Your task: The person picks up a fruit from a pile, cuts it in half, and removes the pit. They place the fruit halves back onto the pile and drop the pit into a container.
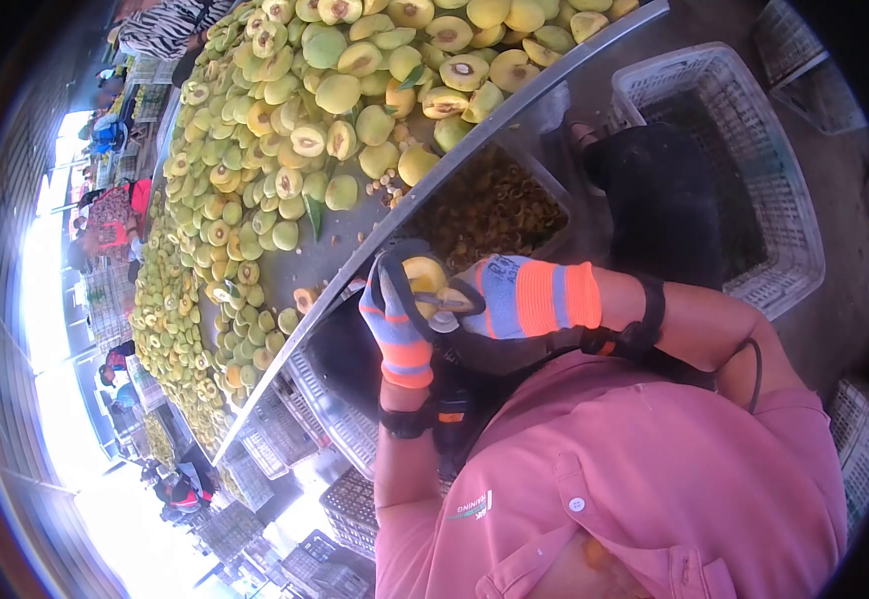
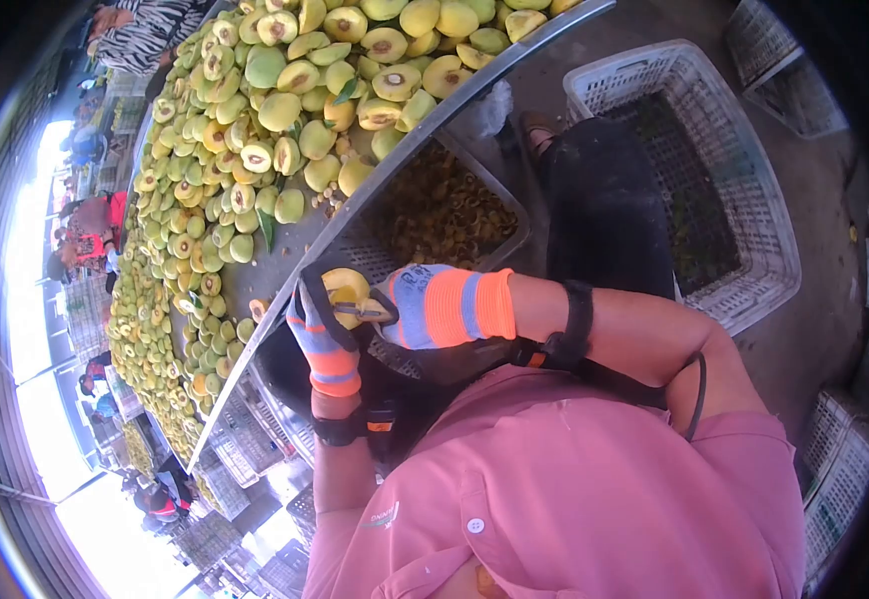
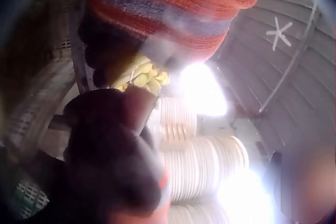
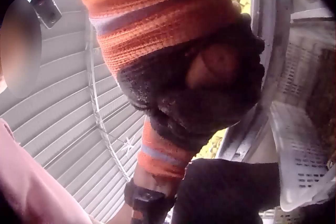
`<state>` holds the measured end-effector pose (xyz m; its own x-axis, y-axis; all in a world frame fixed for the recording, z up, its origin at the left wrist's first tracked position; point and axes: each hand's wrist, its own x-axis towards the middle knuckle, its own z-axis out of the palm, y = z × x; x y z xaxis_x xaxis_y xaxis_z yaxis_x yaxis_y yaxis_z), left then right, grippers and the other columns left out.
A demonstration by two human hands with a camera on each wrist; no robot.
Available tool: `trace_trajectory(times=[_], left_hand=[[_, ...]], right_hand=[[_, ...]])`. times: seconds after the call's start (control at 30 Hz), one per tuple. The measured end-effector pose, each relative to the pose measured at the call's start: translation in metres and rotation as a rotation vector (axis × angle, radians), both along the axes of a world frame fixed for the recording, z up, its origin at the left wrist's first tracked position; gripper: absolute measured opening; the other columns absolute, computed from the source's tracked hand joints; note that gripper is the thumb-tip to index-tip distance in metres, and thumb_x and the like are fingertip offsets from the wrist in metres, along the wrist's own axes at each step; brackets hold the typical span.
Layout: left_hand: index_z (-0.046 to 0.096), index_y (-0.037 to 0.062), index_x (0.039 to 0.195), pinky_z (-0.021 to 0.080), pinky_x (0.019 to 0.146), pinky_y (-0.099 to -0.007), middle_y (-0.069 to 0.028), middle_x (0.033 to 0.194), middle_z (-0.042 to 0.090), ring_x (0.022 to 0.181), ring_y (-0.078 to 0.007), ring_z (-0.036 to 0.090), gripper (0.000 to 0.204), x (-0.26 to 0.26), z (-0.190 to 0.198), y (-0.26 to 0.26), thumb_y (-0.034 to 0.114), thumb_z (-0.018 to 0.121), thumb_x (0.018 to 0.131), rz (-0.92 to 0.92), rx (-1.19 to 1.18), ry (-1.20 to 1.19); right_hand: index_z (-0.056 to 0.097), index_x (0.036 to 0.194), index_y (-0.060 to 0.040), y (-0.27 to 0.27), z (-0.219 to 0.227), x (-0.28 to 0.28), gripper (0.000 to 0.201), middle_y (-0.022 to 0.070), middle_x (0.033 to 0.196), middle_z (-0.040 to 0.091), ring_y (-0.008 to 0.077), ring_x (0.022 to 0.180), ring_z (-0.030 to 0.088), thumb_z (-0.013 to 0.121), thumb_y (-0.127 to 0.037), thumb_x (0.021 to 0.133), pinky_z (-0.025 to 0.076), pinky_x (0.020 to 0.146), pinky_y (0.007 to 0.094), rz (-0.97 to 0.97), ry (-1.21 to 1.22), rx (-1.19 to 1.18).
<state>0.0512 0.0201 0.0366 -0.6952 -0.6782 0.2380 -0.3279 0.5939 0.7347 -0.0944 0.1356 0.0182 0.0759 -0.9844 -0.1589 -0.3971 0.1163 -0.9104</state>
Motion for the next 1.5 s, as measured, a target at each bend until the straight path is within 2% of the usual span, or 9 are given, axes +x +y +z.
trace_trajectory(times=[0.17, 0.63, 0.8, 0.9, 0.97, 1.07, 1.23, 1.4, 1.5], left_hand=[[0.062, 0.0028, 0.102, 0.052, 0.066, -0.0314, -0.012, 0.085, 0.064, 0.076, -0.0281, 0.066, 0.037, -0.006, 0.013, -0.012, 0.003, 0.071, 0.066, -0.439, -0.171, -0.165], [0.041, -0.0094, 0.132, 0.053, 0.08, -0.0399, -0.0171, 0.099, 0.067, 0.087, -0.0324, 0.067, 0.075, 0.039, -0.006, -0.029, 0.014, 0.077, 0.071, -0.122, -0.569, -0.173], [0.06, -0.0016, 0.111, 0.054, 0.075, -0.0312, -0.0112, 0.097, 0.066, 0.087, -0.0205, 0.065, 0.022, 0.049, 0.031, -0.013, 0.002, 0.049, 0.092, 0.256, 0.55, 0.266], [0.06, -0.0013, 0.11, 0.052, 0.077, -0.0294, -0.0086, 0.096, 0.065, 0.087, -0.0182, 0.063, 0.021, 0.043, 0.018, 0.0, 0.006, 0.046, 0.097, 0.113, -0.064, -0.027], [0.06, -0.002, 0.112, 0.048, 0.082, -0.0273, -0.0058, 0.099, 0.063, 0.092, -0.0144, 0.057, 0.025, 0.029, 0.004, 0.016, 0.012, 0.042, 0.102, 0.268, 0.522, 0.139], [0.06, -0.0021, 0.112, 0.048, 0.085, -0.029, -0.0089, 0.099, 0.065, 0.095, -0.0158, 0.059, 0.022, 0.03, -0.002, 0.021, 0.011, 0.05, 0.098, 0.194, 0.501, 0.15], [0.064, -0.0017, 0.109, 0.05, 0.086, -0.0331, -0.0164, 0.103, 0.067, 0.097, -0.025, 0.065, 0.024, 0.096, 0.059, -0.009, 0.011, 0.061, 0.089, 0.527, -0.003, -0.191], [0.063, 0.0005, 0.115, 0.047, 0.093, -0.0416, -0.021, 0.117, 0.061, 0.109, -0.0371, 0.058, 0.038, 0.174, 0.061, -0.049, 0.023, 0.069, 0.084, 0.75, -0.817, -0.907], [0.062, 0.0015, 0.118, 0.045, 0.095, -0.0424, -0.021, 0.121, 0.058, 0.113, -0.0371, 0.056, 0.045, 0.111, 0.072, -0.067, 0.03, 0.069, 0.084, 0.57, -0.588, -0.649]], right_hand=[[0.068, 0.093, -0.0028, 0.004, 0.032, -0.019, 0.034, 0.0202, 0.086, 0.068, 0.0388, 0.085, 0.065, 0.062, -0.034, 0.083, 0.052, 0.075, 0.0436, 0.098, 0.124, 0.167], [0.064, 0.096, -0.0033, -0.001, 0.029, -0.032, 0.028, 0.0178, 0.09, 0.067, 0.0355, 0.09, 0.065, 0.063, -0.026, 0.079, 0.05, 0.08, 0.0409, -0.124, 0.178, 0.155], [0.064, 0.11, 0.0008, -0.007, 0.016, -0.004, 0.029, 0.0038, 0.09, 0.066, 0.0053, 0.086, 0.054, 0.07, -0.009, 0.083, 0.047, 0.077, 0.0254, -0.212, -0.643, -0.124], [0.064, 0.11, 0.0014, -0.01, 0.015, 0.02, 0.029, 0.0044, 0.092, 0.067, 0.0066, 0.086, 0.055, 0.07, -0.01, 0.084, 0.047, 0.079, 0.0267, -0.194, -0.729, -0.153], [0.064, 0.108, 0.0006, -0.01, 0.01, 0.031, 0.028, 0.0082, 0.09, 0.068, 0.0108, 0.084, 0.059, 0.07, -0.012, 0.084, 0.048, 0.078, 0.0292, -0.288, -0.549, -0.334], [0.063, 0.105, -0.0034, -0.011, 0.017, 0.022, 0.027, 0.0136, 0.089, 0.067, 0.0258, 0.075, 0.063, 0.069, -0.018, 0.083, 0.05, 0.072, 0.0358, -0.237, -0.427, -0.252], [0.064, 0.103, -0.0024, -0.007, 0.016, -0.007, 0.023, 0.0132, 0.09, 0.066, 0.0192, 0.081, 0.062, 0.066, -0.016, 0.085, 0.048, 0.076, 0.0321, -0.28, -0.406, -0.12], [0.058, 0.113, -0.0056, -0.008, -0.002, -0.003, 0.037, 0.0214, 0.096, 0.067, 0.0381, 0.091, 0.064, 0.061, -0.03, 0.085, 0.05, 0.079, 0.0434, -0.218, -0.016, -0.074], [0.056, 0.118, -0.0069, -0.01, -0.004, 0.001, 0.043, 0.0216, 0.096, 0.067, 0.0383, 0.093, 0.063, 0.058, -0.037, 0.087, 0.05, 0.081, 0.0441, -0.134, 0.137, 0.012]])
